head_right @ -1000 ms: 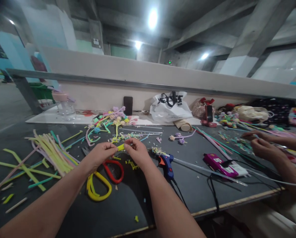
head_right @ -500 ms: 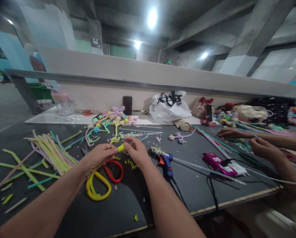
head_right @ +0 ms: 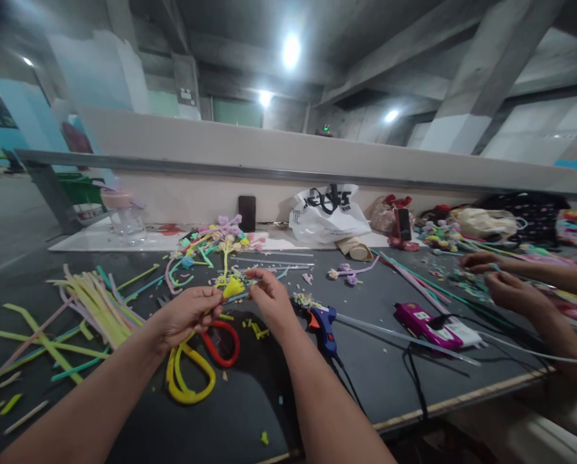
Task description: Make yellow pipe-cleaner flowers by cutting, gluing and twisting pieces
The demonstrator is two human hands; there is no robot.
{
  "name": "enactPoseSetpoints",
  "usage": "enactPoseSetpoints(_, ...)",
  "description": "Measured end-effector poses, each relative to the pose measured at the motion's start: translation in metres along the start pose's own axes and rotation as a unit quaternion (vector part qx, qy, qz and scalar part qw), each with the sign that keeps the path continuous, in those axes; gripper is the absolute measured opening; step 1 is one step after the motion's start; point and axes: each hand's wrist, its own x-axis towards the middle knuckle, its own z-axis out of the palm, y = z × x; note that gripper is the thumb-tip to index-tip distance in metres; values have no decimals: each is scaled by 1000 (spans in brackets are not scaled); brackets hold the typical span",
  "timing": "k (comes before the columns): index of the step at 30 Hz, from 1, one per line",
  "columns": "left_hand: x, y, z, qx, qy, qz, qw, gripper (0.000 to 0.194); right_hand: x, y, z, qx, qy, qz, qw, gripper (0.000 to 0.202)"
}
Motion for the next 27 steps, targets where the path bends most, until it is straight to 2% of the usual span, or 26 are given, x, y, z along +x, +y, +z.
enactPoseSetpoints(6,-7,7,5,-112,-70,-31,991,11,-2,-2,1,59,-44,-7,997,31)
enactPoseSetpoints(9,-12,12,9,-153,-98,-16,983,10,-3,0,3,75,-61,10,995,27)
enactPoseSetpoints(12,-16,14,12,-192,-112,33,974,11,-6,0,9,63,-153,48,985,18)
enactPoseSetpoints(15,-15,14,15,-234,-72,80,966,8,-11,0,17,74,-259,92,959,26)
enactPoseSetpoints(17,-11,12,15,-243,-22,96,965,6,-13,0,21,83,-280,105,951,33)
enactPoseSetpoints(21,-1,5,16,-238,34,102,965,6,-15,-1,25,77,-277,107,952,36)
enactPoseSetpoints(24,4,-1,17,-226,48,79,970,8,-15,0,27,85,-264,119,953,33)
enactPoseSetpoints(27,6,-5,18,-223,53,67,971,6,-13,2,27,83,-224,137,961,34)
